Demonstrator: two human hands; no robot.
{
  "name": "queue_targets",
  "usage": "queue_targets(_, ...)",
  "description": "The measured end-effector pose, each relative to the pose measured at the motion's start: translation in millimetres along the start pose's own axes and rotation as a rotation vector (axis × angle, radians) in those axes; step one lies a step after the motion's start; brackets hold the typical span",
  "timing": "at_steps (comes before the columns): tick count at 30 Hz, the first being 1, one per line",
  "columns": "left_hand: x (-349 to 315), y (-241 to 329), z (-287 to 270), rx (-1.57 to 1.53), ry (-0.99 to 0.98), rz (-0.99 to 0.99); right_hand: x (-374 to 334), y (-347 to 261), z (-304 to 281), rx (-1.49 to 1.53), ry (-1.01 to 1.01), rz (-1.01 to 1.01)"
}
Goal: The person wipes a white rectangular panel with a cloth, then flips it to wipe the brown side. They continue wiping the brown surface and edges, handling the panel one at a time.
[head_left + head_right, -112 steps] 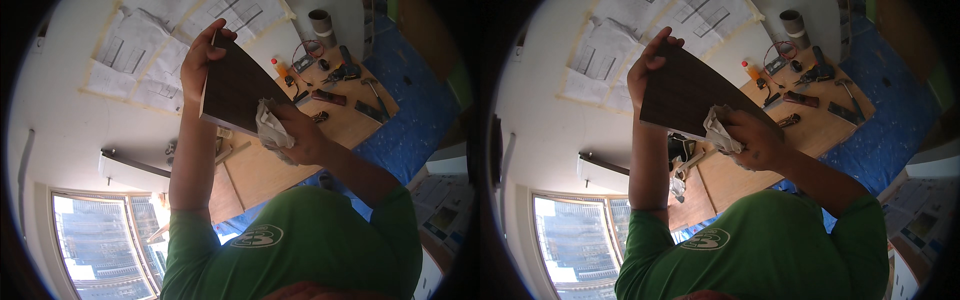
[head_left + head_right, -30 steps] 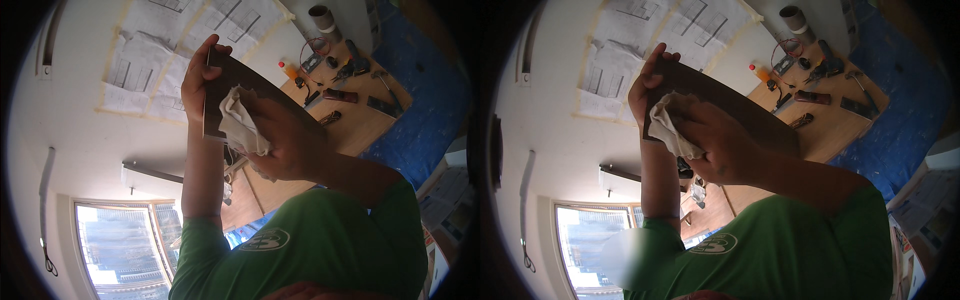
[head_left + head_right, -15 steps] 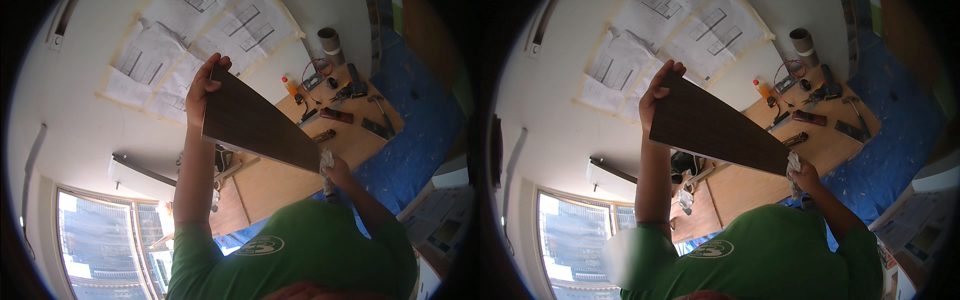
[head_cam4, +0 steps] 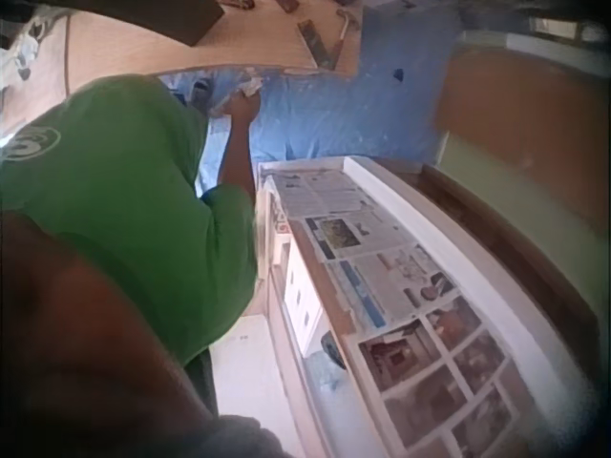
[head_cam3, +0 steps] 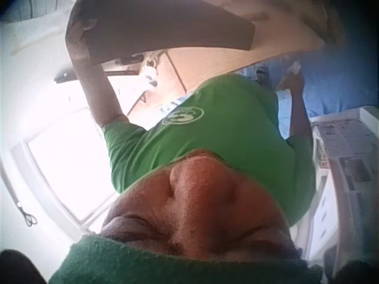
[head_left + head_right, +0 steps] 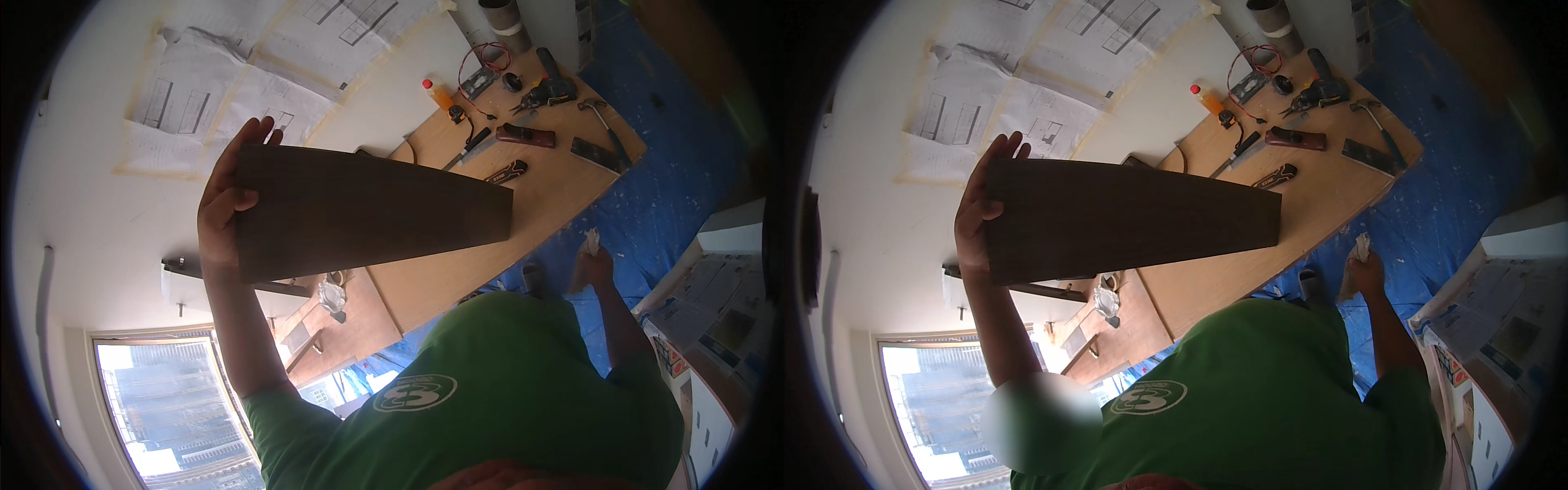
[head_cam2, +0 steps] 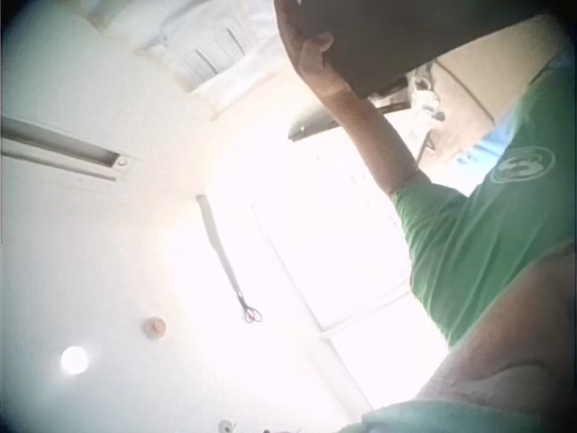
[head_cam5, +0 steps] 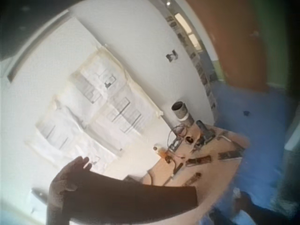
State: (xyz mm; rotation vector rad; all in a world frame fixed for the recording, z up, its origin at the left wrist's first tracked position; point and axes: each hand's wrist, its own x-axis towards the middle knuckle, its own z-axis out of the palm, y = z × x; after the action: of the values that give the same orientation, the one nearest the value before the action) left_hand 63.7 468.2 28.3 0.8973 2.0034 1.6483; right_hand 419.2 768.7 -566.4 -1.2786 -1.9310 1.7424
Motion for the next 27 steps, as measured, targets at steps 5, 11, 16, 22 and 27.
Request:
queue_targets(5, -36.0, 2.0, 5.5, 0.084, 0.057, -0.05, 1.7, 16.9, -7.3, -0.087, 0.029, 0.014)
queue_targets(11, -72.4, -2.2, 6.9, 0.174, 0.162, -0.036, 10.5, 16.1, 2.7, -0.056, -0.035, -0.013)
queue_targets(16, -103.4, -4.7, 5.4, 0.194, 0.162, -0.005, 10.2, -20.8, 16.8, -0.026, -0.091, -0.077)
queue_targets(22, -138.1, -16.8, -1.5, 0.115, 0.312, -0.019, 22.3, -13.5, 34.5, -0.069, -0.152, -0.048)
queue_targets(27, -182.9, -39.4, -25.0, 0.075, 0.472, -0.078, 23.2, -9.2, 45.5, -0.107, -0.228, -0.084)
